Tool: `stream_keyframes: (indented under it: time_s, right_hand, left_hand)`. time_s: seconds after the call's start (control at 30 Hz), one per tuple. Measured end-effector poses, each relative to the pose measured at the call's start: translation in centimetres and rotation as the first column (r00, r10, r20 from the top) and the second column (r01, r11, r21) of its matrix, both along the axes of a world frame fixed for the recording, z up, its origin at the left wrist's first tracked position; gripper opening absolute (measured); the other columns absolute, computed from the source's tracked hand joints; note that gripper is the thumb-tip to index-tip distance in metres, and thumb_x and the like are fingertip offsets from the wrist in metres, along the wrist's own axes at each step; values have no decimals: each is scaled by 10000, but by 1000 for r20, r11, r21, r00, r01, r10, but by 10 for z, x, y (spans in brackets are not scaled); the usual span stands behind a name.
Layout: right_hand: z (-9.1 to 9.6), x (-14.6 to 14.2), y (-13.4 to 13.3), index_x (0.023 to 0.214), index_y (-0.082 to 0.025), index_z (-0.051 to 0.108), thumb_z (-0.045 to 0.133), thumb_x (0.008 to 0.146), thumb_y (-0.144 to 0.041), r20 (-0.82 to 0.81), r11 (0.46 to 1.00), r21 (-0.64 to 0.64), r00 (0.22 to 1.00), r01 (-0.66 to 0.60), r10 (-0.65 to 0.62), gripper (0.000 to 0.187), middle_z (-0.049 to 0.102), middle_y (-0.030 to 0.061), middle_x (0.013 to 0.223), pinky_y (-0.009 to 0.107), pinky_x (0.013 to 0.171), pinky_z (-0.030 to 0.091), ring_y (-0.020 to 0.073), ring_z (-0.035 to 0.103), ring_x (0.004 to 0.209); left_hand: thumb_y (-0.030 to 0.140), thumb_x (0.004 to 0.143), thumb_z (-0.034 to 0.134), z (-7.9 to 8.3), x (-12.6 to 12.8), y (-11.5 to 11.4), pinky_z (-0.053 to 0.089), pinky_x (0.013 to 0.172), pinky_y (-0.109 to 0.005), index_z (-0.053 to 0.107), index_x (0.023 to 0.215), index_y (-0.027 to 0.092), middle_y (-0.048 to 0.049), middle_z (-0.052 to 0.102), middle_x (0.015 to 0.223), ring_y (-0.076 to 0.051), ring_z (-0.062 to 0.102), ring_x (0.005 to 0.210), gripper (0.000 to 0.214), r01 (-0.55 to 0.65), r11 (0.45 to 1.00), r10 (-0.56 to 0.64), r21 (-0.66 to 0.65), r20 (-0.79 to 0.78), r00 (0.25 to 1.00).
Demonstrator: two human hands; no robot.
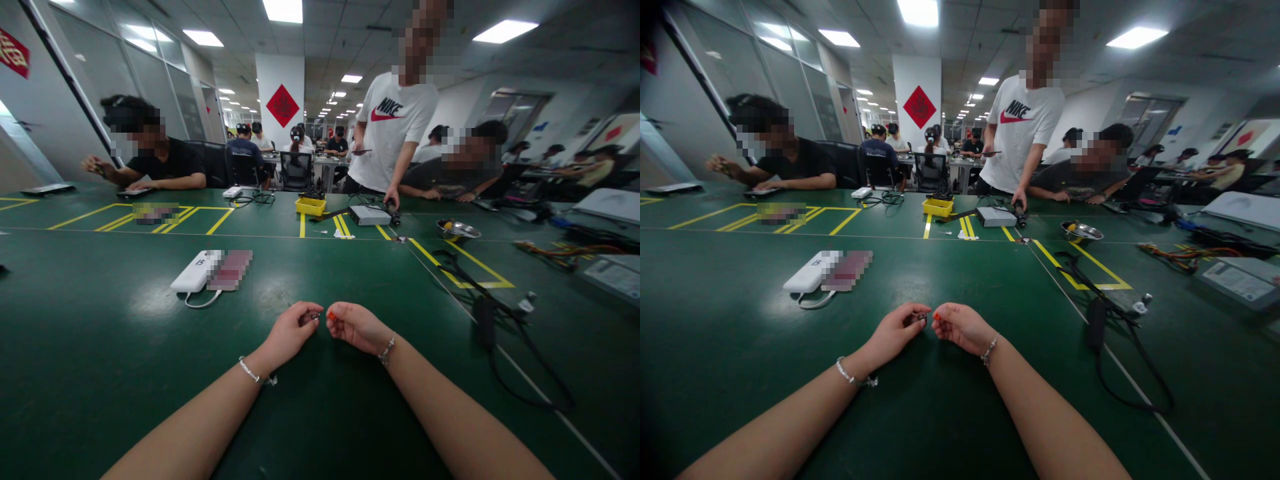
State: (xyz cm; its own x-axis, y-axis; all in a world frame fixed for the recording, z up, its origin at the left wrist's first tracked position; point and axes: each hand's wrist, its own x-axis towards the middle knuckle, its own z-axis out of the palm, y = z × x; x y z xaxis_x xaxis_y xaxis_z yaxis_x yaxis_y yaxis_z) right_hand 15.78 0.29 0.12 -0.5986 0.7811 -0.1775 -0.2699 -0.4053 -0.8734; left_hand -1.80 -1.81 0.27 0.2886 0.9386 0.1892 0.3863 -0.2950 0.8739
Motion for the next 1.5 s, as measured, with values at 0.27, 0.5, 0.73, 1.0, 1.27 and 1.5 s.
stream_keyframes:
  time_s: [0.27, 0.5, 0.73, 1.0, 1.27, 1.5]
  right_hand:
    - [2, -1, -2, 764, -145, 518, 622, 635, -210, 9, 1000, 7, 1000, 24, -24, 178, 577, 2, 661, 223, 597, 388, 67, 524, 571]
    - [3, -2, -1, 705, -134, 519, 499, 722, -386, 5, 999, -14, 999, 35, -35, 253, 559, 2, 565, 224, 538, 377, 70, 500, 503]
    - [5, -2, -3, 746, -138, 514, 559, 695, -294, 3, 1000, 4, 1000, 18, -18, 170, 577, 10, 643, 225, 591, 392, 68, 521, 556]
    - [0, 0, -1, 785, -144, 516, 626, 631, -197, -3, 1000, 13, 1000, 6, -6, 196, 584, 11, 696, 223, 602, 401, 67, 527, 587]
    - [0, 0, -2, 778, -140, 519, 597, 662, -208, 0, 1000, 8, 1000, 9, -9, 154, 580, 11, 685, 219, 599, 403, 66, 529, 584]
    - [0, 0, -1, 771, -136, 523, 578, 680, -248, 9, 1000, 9, 1000, 6, -6, 154, 574, 9, 644, 218, 590, 399, 65, 524, 563]
  left_hand:
    - [168, 656, 525, -3, -1, 2, 404, 645, -240, 524, 863, 183, -1, 509, 787, -104, 481, 684, 208, -56, 998, 55, 28, 33, 998]
    - [219, 613, 591, -4, 1, 1, 392, 571, -211, 500, 805, 169, 32, 473, 667, -92, 466, 614, 218, -73, 997, 75, -25, 88, 993]
    - [206, 688, 516, -4, 2, 1, 432, 671, -255, 491, 924, 167, -13, 557, 786, -110, 531, 719, 241, 4, 996, 10, -86, 169, 986]
    - [156, 710, 462, -4, 2, 2, 439, 745, -295, 473, 972, 156, -55, 591, 905, -121, 557, 779, 262, -16, 998, 25, -60, 154, 988]
    - [133, 717, 443, -8, 3, 4, 420, 790, -305, 440, 1004, 158, -66, 582, 951, -127, 549, 853, 289, 7, 997, 8, -72, 206, 978]
    - [151, 645, 555, -9, 2, 4, 436, 687, -263, 453, 901, 167, -15, 554, 806, -114, 537, 737, 276, 20, 996, -4, -83, 186, 983]
